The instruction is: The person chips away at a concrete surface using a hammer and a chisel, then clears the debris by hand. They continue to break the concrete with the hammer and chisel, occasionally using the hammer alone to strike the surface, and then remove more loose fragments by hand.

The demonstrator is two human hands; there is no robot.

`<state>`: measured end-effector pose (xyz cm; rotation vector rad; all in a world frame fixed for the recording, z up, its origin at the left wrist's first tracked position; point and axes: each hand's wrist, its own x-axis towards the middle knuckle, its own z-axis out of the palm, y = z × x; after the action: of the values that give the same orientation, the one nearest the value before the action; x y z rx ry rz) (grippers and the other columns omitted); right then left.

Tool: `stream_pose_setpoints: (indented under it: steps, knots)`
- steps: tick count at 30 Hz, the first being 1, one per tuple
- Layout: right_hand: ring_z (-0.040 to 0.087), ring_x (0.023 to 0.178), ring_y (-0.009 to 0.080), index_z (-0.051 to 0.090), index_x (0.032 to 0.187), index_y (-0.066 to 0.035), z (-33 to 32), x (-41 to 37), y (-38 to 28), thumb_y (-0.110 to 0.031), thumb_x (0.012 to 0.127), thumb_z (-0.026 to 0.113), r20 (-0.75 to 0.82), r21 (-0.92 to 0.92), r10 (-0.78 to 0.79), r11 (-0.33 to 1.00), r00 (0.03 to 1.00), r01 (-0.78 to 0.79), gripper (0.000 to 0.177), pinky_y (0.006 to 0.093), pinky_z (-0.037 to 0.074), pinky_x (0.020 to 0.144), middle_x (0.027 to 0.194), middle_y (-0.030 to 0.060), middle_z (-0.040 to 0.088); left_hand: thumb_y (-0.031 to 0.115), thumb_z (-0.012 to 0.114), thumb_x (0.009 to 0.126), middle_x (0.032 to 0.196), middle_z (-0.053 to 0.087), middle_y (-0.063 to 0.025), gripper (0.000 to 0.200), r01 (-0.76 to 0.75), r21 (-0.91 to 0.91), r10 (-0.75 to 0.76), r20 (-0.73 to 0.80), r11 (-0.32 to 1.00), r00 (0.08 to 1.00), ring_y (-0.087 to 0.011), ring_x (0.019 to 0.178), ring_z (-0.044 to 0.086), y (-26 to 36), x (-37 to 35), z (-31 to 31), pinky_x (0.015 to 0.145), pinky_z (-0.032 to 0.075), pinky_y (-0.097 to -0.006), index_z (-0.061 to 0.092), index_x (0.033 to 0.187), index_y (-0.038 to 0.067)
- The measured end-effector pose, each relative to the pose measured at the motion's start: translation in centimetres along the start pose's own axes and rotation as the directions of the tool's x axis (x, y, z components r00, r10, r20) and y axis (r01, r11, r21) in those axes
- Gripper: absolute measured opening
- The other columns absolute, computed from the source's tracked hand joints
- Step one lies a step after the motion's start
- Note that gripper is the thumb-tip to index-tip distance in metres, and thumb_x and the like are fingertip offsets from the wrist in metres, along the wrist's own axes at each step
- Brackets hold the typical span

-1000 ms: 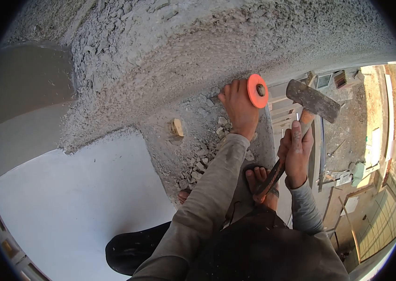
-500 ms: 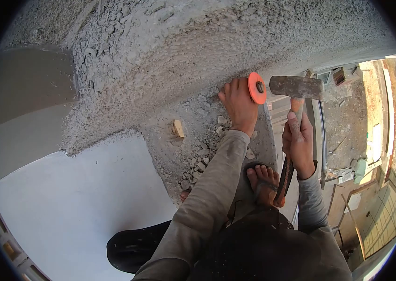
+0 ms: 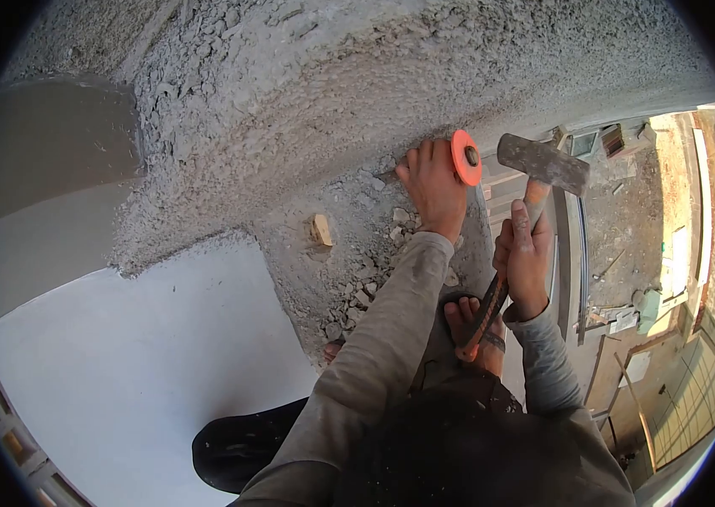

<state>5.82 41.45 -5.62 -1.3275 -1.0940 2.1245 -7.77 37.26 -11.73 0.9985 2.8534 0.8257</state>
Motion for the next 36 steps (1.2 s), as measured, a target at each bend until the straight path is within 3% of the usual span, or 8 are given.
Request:
stream_pose_setpoints:
  steps: [1, 4, 8, 12, 17, 20, 34, 36]
  knots:
    - [0.027, 0.039, 0.0012, 0.042, 0.090, -0.016, 0.0, 0.7, 0.5, -0.033, 0.102, 0.053, 0.061, -0.193, -0.008, 0.981, 0.998, 0.019, 0.023, 0.0209, 0.020, 0.033, 0.056, -0.0083, 0.033, 0.017, 0.070, 0.081, 0.097, 0.058, -0.0052, 0.020, -0.016, -0.003, 0.016, -0.004, 1.000, 1.000, -0.0287, 0.097, 0.052, 0.2, 0.1, 0.1, 0.086, 0.033, -0.0436, 0.059, 0.097, 0.010]
    - [0.028, 0.039, 0.0014, 0.042, 0.090, -0.016, -1.7, 0.9, -1.4, -0.033, 0.102, 0.053, 0.155, -0.064, 0.189, 0.981, 0.970, -0.181, 0.024, 0.0209, 0.020, 0.033, 0.056, -0.0079, 0.034, 0.017, 0.072, 0.080, 0.097, 0.057, -0.0050, 0.023, -0.015, 0.010, 0.015, -0.008, 1.000, 1.000, -0.0282, 0.097, 0.052, 0.1, 0.1, 0.2, 0.085, 0.032, -0.0435, 0.059, 0.097, 0.010]
    - [0.028, 0.038, 0.0017, 0.041, 0.089, -0.017, 0.1, -0.8, -0.8, -0.033, 0.102, 0.053, -0.055, 0.102, 0.011, 0.995, 0.998, -0.005, 0.024, 0.0206, 0.020, 0.033, 0.056, -0.0078, 0.033, 0.017, 0.073, 0.079, 0.098, 0.057, -0.0048, 0.024, -0.006, 0.010, 0.006, 0.006, 1.000, 1.000, -0.0277, 0.098, 0.052, -0.4, -0.2, 0.2, 0.085, 0.032, -0.0440, 0.058, 0.097, 0.010]
    - [0.026, 0.038, 0.0015, 0.041, 0.089, -0.017, -0.7, 0.8, 0.0, -0.033, 0.102, 0.053, 0.073, -0.130, 0.119, 0.986, 0.990, -0.109, 0.024, 0.0215, 0.019, 0.032, 0.055, -0.0088, 0.031, 0.016, 0.073, 0.079, 0.098, 0.056, -0.0051, 0.023, -0.020, -0.006, 0.020, -0.001, 1.000, 1.000, -0.0279, 0.098, 0.051, 0.0, -0.3, 0.4, 0.085, 0.032, -0.0443, 0.058, 0.095, 0.010]
    - [0.032, 0.039, 0.0031, 0.047, 0.098, -0.010, -0.7, -0.8, -1.3, -0.027, 0.102, 0.052, -0.015, 0.080, 0.055, 0.995, 0.998, -0.054, 0.018, 0.0228, 0.025, 0.034, 0.055, -0.0056, 0.038, 0.017, 0.074, 0.078, 0.097, 0.056, -0.0056, 0.024, -0.015, 0.015, 0.015, -0.004, 1.000, 1.000, -0.0284, 0.099, 0.052, -0.6, 0.0, 0.6, 0.086, 0.032, -0.0448, 0.057, 0.094, 0.010]
    - [0.026, 0.038, 0.0008, 0.044, 0.093, -0.015, -0.2, -0.2, 0.6, -0.029, 0.102, 0.052, 0.089, -0.152, 0.059, 0.987, 0.994, -0.045, 0.019, 0.0203, 0.018, 0.033, 0.056, -0.0088, 0.034, 0.017, 0.074, 0.078, 0.096, 0.055, -0.0057, 0.024, -0.051, 0.036, 0.051, -0.001, 0.998, 0.999, -0.0288, 0.099, 0.051, -0.2, -0.4, 0.8, 0.086, 0.033, -0.0450, 0.057, 0.093, 0.010]
    - [0.039, 0.040, 0.0044, 0.050, 0.096, -0.009, -1.5, -0.7, -0.7, -0.029, 0.101, 0.054, 0.156, -0.088, 0.169, 0.984, 0.973, -0.157, 0.021, 0.0229, 0.030, 0.035, 0.056, -0.0048, 0.043, 0.018, 0.073, 0.079, 0.096, 0.055, -0.0051, 0.024, -0.082, 0.033, 0.082, 0.010, 0.996, 0.997, -0.0287, 0.099, 0.051, -1.1, -0.8, 0.3, 0.087, 0.033, -0.0442, 0.057, 0.094, 0.010]
    - [0.040, 0.040, 0.0047, 0.050, 0.097, -0.008, -0.7, -1.2, -0.3, -0.029, 0.101, 0.054, 0.008, 0.015, 0.089, 0.996, 0.996, -0.090, 0.021, 0.0230, 0.030, 0.035, 0.056, -0.0047, 0.044, 0.018, 0.073, 0.079, 0.096, 0.055, -0.0049, 0.024, -0.074, 0.033, 0.073, 0.017, 0.997, 0.997, -0.0286, 0.100, 0.050, -1.1, -0.6, 0.2, 0.087, 0.033, -0.0443, 0.057, 0.094, 0.010]
